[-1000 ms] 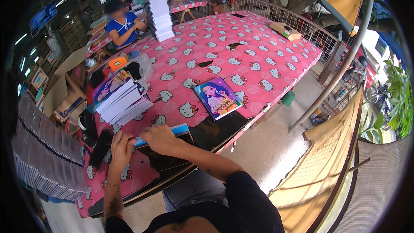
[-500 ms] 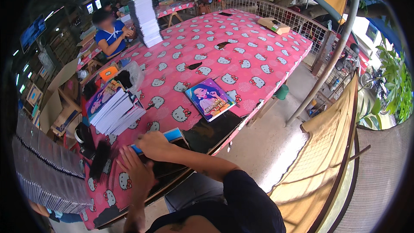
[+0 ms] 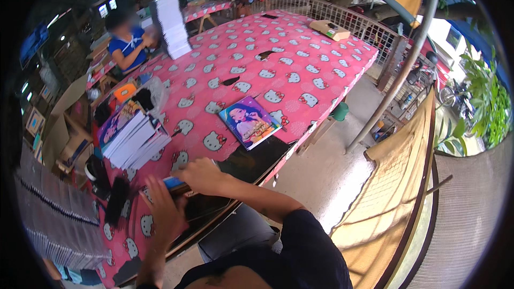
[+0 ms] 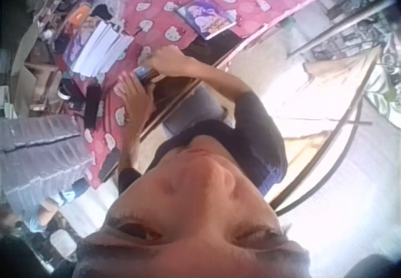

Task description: The person reaches up to touch a ceiling fan, then picks up pre-punched notebooks and manually threads plastic spiral spines through the holes. They place the finished notebooks on a stack on the work table.

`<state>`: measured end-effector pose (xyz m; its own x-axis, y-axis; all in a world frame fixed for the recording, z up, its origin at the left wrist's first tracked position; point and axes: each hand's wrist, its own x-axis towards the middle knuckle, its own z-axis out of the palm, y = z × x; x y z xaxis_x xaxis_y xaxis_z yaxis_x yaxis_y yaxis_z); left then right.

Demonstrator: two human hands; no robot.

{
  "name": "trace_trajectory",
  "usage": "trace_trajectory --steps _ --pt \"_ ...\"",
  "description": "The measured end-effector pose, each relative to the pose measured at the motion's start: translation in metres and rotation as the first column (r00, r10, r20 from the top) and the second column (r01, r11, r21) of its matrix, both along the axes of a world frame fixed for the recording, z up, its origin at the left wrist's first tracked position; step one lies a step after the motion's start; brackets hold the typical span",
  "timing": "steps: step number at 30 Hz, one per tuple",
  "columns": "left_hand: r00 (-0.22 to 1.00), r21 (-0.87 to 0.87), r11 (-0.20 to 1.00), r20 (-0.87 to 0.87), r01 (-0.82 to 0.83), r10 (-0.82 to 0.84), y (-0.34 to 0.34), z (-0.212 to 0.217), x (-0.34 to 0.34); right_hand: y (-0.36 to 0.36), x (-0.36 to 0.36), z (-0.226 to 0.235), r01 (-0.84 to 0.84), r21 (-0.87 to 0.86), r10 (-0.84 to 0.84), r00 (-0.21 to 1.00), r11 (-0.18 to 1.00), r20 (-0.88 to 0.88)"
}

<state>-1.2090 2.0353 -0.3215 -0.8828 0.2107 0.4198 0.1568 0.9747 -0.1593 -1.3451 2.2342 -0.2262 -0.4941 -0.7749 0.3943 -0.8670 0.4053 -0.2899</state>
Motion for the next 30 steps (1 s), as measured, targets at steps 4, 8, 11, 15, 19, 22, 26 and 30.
trace_trajectory --steps 4,8,11,15,19,22,26,30 --pt "0.996 -0.040 0.997 -0.069 -0.068 0.065 0.001 0.042 -0.030 -0.003 -0.007 -0.004 -0.045 -0.088 0.041 0.998 0.995 -0.055" --pt "0.996 0.031 0.999 -0.091 0.027 -0.024 0.012 0.049 -0.031 -0.003 -0.010 -0.007 -0.026 -0.062 0.028 0.999 0.998 0.030" --pt "0.997 0.025 0.999 -0.074 0.038 -0.036 0.015 0.049 -0.034 -0.001 -0.009 -0.006 -0.014 -0.051 0.017 0.998 0.999 0.065" --pt "0.989 -0.030 0.989 -0.030 -0.147 0.146 0.012 0.056 -0.043 0.003 -0.004 0.002 -0.009 -0.054 0.015 0.995 0.999 0.101" --pt "0.997 -0.009 1.000 0.074 -0.003 0.004 0.017 0.056 -0.039 0.007 -0.005 0.009 -0.009 -0.060 0.017 0.991 0.998 0.135" --pt "0.992 -0.088 0.990 -0.076 -0.108 0.102 0.022 0.061 -0.037 0.006 -0.006 0.008 -0.025 -0.089 0.045 0.973 0.996 0.228" --pt "0.977 -0.035 0.999 0.213 0.036 -0.027 0.030 0.077 -0.044 0.006 -0.011 0.002 -0.001 -0.084 0.009 0.996 0.996 0.094" --pt "0.999 -0.067 0.997 -0.012 0.048 -0.049 0.034 0.088 -0.049 0.003 -0.009 0.001 0.009 -0.020 -0.006 0.991 1.000 0.131"
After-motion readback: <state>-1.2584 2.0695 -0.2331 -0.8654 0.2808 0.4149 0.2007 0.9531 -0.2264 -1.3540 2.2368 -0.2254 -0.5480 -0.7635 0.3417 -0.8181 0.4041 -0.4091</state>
